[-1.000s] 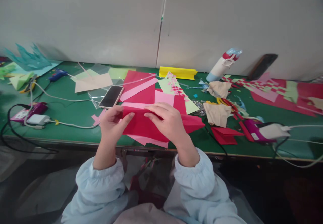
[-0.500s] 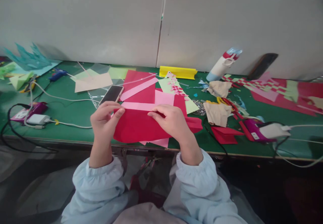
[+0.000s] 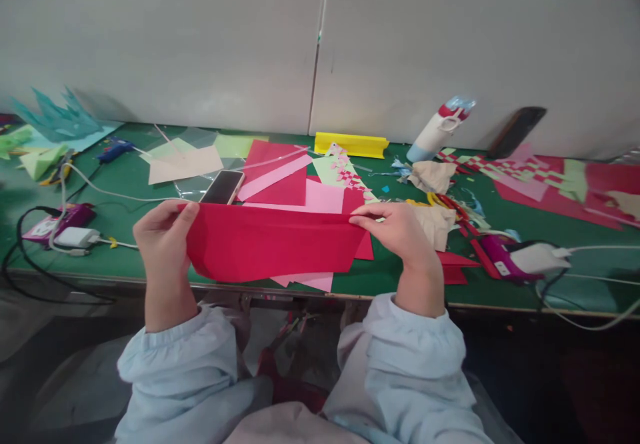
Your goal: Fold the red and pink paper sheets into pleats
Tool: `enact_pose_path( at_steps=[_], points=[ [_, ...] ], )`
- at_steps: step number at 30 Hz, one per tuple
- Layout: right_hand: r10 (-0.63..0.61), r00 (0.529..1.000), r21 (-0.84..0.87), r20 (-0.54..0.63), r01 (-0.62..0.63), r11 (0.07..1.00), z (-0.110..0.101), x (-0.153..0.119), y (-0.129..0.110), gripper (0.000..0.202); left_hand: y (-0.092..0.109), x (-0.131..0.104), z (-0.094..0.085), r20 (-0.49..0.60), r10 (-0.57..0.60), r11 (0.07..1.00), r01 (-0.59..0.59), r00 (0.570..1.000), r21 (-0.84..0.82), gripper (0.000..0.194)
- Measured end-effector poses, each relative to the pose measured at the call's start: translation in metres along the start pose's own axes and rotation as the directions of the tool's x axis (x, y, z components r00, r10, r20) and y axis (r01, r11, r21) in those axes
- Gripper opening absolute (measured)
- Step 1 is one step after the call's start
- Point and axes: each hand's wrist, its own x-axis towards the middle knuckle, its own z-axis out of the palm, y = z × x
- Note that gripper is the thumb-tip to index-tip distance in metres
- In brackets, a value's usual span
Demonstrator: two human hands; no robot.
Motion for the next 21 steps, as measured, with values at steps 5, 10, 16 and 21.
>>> enact_pose_path(
  at_steps=[5, 10, 16, 21],
  points=[
    [0.028, 0.997, 0.037, -0.076, -0.025, 0.999, -0.001, -0.001, 0.009, 0.015, -0.009, 0.005, 0.003, 0.025, 0.011, 0.992, -0.014, 1.0, 0.124, 0.034],
    [0.039, 0.997, 0.039, -0.074, -0.036, 0.999, 0.0, -0.001, 0.012, 0.014, -0.015, 0.006, 0.003, 0.074, -0.067, 0.967, 0.046, 0.995, 0.251, 0.029],
    [0.002, 0.998, 0.01, -0.06, -0.001, 1.0, 0.0, -0.001, 0.016, 0.012, -0.01, 0.003, 0.003, 0.112, -0.14, 0.978, 0.12, 0.984, 0.172, 0.029],
    [-0.045, 0.999, 0.029, -0.008, 0.046, 0.999, -0.003, -0.002, 0.016, 0.013, -0.004, 0.002, 0.004, 0.127, -0.213, 0.975, 0.202, 0.969, 0.09, 0.035]
  ],
)
